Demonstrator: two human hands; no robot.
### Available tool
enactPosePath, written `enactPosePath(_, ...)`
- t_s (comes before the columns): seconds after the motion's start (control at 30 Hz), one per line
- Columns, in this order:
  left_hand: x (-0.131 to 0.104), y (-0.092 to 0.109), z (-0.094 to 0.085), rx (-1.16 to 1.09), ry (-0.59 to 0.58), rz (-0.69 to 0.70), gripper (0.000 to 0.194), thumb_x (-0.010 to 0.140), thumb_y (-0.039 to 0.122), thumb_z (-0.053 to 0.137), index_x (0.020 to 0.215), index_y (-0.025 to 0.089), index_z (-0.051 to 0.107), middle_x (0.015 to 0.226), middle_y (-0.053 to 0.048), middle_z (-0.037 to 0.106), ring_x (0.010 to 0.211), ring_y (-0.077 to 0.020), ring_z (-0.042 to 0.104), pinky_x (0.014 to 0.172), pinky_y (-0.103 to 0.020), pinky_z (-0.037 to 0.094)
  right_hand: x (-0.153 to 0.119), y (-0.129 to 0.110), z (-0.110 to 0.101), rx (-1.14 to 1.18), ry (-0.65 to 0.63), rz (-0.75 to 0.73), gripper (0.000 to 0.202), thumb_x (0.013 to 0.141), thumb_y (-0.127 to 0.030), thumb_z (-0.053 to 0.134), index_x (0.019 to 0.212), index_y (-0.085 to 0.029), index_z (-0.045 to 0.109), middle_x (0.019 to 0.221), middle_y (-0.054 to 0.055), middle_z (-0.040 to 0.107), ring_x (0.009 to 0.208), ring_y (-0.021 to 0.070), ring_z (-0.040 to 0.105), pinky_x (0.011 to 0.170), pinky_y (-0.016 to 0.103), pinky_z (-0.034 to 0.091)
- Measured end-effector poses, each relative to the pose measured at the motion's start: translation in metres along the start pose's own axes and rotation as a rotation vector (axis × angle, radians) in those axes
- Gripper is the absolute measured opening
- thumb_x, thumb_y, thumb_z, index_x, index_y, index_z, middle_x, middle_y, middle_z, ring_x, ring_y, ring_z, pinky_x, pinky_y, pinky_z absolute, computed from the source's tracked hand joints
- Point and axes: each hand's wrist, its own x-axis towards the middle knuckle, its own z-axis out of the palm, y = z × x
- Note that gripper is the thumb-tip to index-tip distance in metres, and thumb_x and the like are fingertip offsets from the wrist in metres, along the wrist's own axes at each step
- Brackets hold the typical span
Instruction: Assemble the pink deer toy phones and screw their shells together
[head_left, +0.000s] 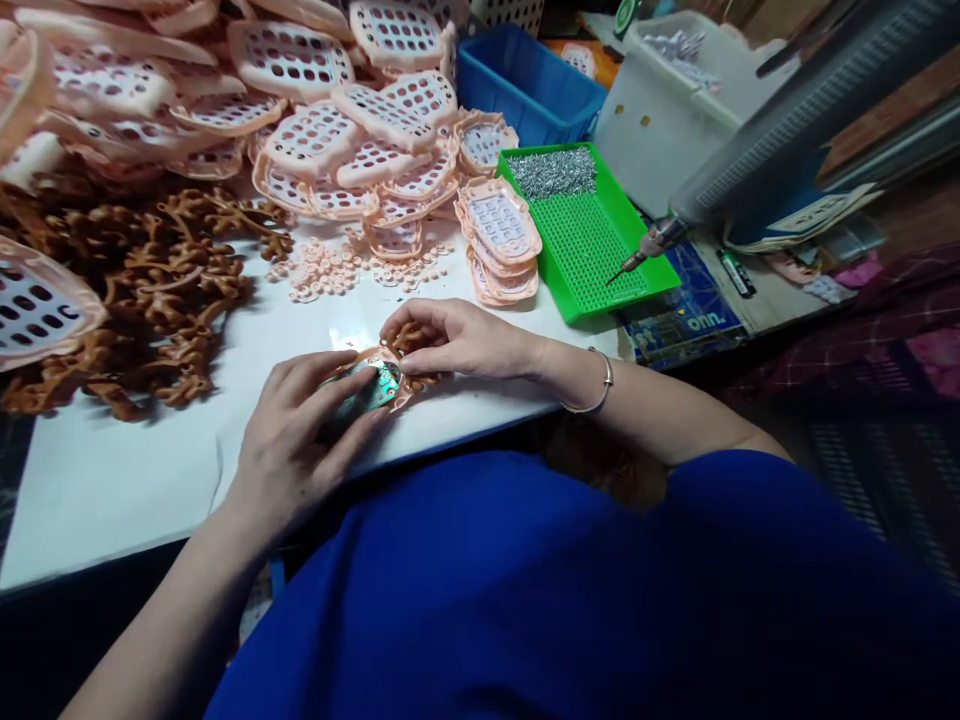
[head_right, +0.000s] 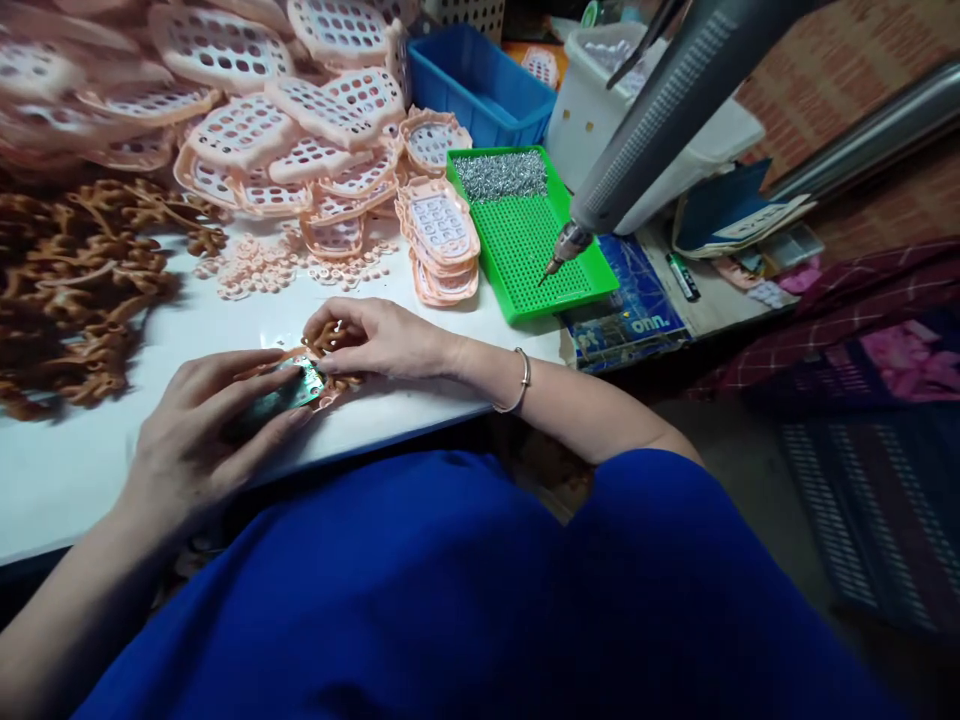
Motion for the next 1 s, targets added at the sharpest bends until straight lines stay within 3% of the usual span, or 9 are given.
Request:
enactPosePath(0.33, 0.002, -0.001, -0.001, 0.009, -0.01, 0.011, 0.027, 0.093, 0.027, 0.065, 0.119, 0.022, 0.063, 0.119, -0.015, 0.068, 0.106, -0.0295, 0.066, 0.088, -0.046, 0.056, -0.002, -0.004, 0.007, -0.105, 0.087, 0.014, 0.021, 0.078, -0.016, 0.065, 0.096, -0.014, 0.056, 0.082, -0.001, 0.062, 0.077, 0.0107, 0.057, 0.072, 0.024, 0.045)
enactPosePath(0.53, 0.001, -0.003, 0.003, -0.053, -0.011, -0.032, 0.026, 0.094, 0.032, 0.063, 0.119, 0.027, 0.065, 0.12, -0.013, 0.068, 0.109, -0.0298, 0.065, 0.09, -0.047, 0.056, -0.006, -0.017, 0.01, -0.483, 0.115, 0.002, 0.017, 0.08, -0.014, 0.064, 0.097, -0.014, 0.06, 0.081, -0.002, 0.06, 0.078, 0.011, 0.053, 0.076, 0.025, 0.039)
enactPosePath(0.7, 0.002, -0.004, 0.004, -0.068, -0.006, -0.055, 0.025, 0.092, 0.033, 0.065, 0.117, 0.031, 0.066, 0.119, -0.009, 0.07, 0.107, -0.0284, 0.066, 0.089, -0.048, 0.056, -0.003, -0.019, 0.007, -0.669, 0.091, 0.018, 0.021, 0.079, -0.017, 0.07, 0.1, -0.013, 0.065, 0.088, 0.001, 0.063, 0.081, 0.0135, 0.055, 0.077, 0.026, 0.039)
enactPosePath(0.83, 0.004, -0.003, 0.002, -0.063, -0.01, -0.009, 0.025, 0.094, 0.029, 0.063, 0.118, 0.028, 0.064, 0.118, -0.01, 0.069, 0.107, -0.0277, 0.066, 0.088, -0.047, 0.057, -0.002, -0.012, 0.002, -0.512, 0.131, -0.02, 0.013, 0.087, -0.019, 0.064, 0.097, -0.013, 0.07, 0.097, 0.005, 0.069, 0.092, 0.0143, 0.059, 0.086, 0.028, 0.044)
enactPosePath(1.0, 0.004, -0.004, 0.004, -0.063, 0.004, 0.027, 0.024, 0.094, 0.028, 0.063, 0.118, 0.026, 0.064, 0.117, -0.01, 0.069, 0.107, -0.0271, 0.066, 0.089, -0.046, 0.057, -0.003, -0.004, 0.001, -0.192, 0.187, 0.043, 0.011, 0.084, -0.015, 0.062, 0.093, -0.011, 0.069, 0.081, 0.0, 0.068, 0.074, 0.0091, 0.058, 0.073, 0.023, 0.047)
